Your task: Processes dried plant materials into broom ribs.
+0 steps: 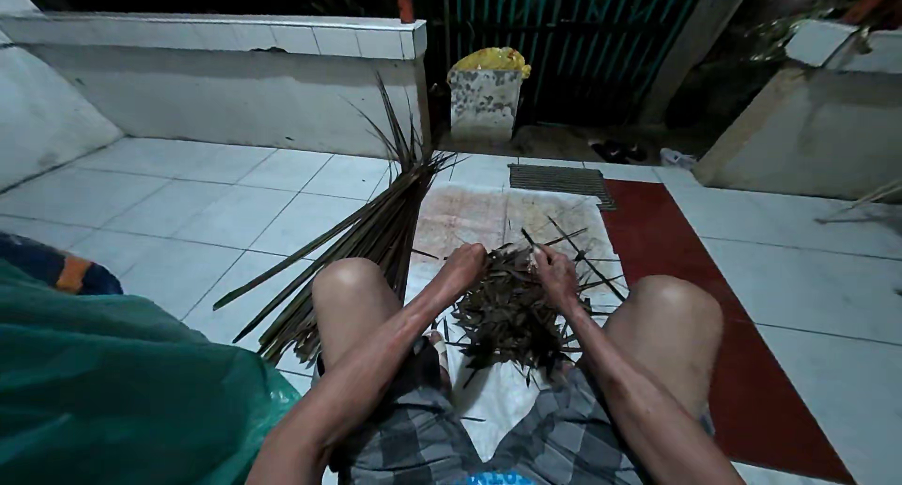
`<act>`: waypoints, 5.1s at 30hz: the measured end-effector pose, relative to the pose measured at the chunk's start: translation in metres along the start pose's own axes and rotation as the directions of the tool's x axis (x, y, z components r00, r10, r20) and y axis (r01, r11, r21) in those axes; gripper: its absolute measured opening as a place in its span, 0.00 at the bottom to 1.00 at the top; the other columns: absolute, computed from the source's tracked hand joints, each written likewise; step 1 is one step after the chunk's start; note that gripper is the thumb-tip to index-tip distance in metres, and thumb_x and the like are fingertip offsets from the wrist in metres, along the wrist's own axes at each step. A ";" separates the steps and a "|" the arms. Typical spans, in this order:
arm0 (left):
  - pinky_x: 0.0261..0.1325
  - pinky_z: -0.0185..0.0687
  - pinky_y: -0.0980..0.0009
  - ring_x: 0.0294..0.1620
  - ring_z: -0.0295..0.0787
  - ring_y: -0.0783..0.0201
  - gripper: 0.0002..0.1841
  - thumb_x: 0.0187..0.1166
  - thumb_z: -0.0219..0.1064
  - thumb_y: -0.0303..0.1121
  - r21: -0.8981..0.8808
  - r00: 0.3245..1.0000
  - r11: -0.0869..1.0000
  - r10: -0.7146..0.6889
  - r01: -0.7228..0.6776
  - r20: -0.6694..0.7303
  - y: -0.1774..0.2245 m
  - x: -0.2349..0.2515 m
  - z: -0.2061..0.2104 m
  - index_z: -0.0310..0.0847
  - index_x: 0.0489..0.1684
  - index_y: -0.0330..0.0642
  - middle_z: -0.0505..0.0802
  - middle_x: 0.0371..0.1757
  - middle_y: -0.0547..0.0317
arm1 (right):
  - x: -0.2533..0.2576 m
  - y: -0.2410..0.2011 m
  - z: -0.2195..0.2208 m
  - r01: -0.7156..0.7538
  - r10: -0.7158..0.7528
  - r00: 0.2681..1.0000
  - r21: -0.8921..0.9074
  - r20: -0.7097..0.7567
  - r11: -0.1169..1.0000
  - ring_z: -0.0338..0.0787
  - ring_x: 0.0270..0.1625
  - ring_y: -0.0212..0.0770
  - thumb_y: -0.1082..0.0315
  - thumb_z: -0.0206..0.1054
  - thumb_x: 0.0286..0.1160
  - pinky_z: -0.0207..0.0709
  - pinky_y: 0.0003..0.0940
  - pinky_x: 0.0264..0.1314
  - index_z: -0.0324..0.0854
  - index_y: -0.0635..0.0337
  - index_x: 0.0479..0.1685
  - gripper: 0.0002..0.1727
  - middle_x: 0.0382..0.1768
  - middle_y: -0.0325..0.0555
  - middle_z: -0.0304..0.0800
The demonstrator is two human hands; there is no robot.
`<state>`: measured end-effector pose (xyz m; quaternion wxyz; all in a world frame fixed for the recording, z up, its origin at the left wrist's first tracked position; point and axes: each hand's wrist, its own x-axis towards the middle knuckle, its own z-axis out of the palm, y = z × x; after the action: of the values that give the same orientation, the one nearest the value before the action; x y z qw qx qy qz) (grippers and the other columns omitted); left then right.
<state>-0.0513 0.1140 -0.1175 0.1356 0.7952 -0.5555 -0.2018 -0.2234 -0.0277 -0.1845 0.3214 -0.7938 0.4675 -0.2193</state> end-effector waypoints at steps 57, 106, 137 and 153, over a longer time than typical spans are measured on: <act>0.46 0.86 0.38 0.49 0.93 0.35 0.16 0.92 0.54 0.36 0.423 0.968 0.905 0.142 -0.043 -0.207 0.017 -0.019 0.018 0.87 0.57 0.39 0.92 0.50 0.37 | 0.008 0.022 -0.020 -0.139 0.135 0.989 0.088 0.055 0.986 0.90 0.64 0.53 0.54 0.54 0.91 0.78 0.57 0.70 0.88 0.56 0.65 0.22 0.59 0.54 0.93; 0.60 0.84 0.43 0.57 0.92 0.44 0.18 0.91 0.52 0.38 0.249 0.988 0.967 0.083 -0.049 -0.129 0.006 -0.016 0.011 0.89 0.53 0.42 0.95 0.49 0.45 | 0.011 0.024 -0.010 0.001 -0.011 0.993 0.092 0.116 0.996 0.91 0.61 0.50 0.48 0.55 0.90 0.79 0.56 0.69 0.88 0.47 0.68 0.23 0.56 0.49 0.94; 0.49 0.86 0.44 0.47 0.94 0.43 0.18 0.92 0.51 0.40 0.325 0.960 0.945 0.128 -0.042 -0.247 0.006 -0.020 0.007 0.88 0.55 0.45 0.93 0.46 0.44 | 0.008 0.023 -0.023 0.102 -0.126 0.986 0.198 0.111 0.975 0.92 0.56 0.47 0.48 0.56 0.90 0.80 0.52 0.66 0.87 0.51 0.69 0.24 0.53 0.51 0.94; 0.56 0.85 0.41 0.44 0.93 0.45 0.19 0.92 0.55 0.42 0.033 0.979 0.991 0.132 -0.128 -0.155 -0.008 -0.012 0.007 0.90 0.53 0.38 0.94 0.40 0.44 | 0.002 0.013 -0.027 0.069 -0.085 0.996 0.414 0.019 0.908 0.92 0.45 0.42 0.55 0.55 0.92 0.85 0.42 0.55 0.79 0.59 0.76 0.24 0.51 0.52 0.93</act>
<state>-0.0511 0.1279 -0.1249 0.1825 0.7721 -0.5962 -0.1230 -0.2472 -0.0420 -0.1749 0.4812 -0.7298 0.3730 -0.3110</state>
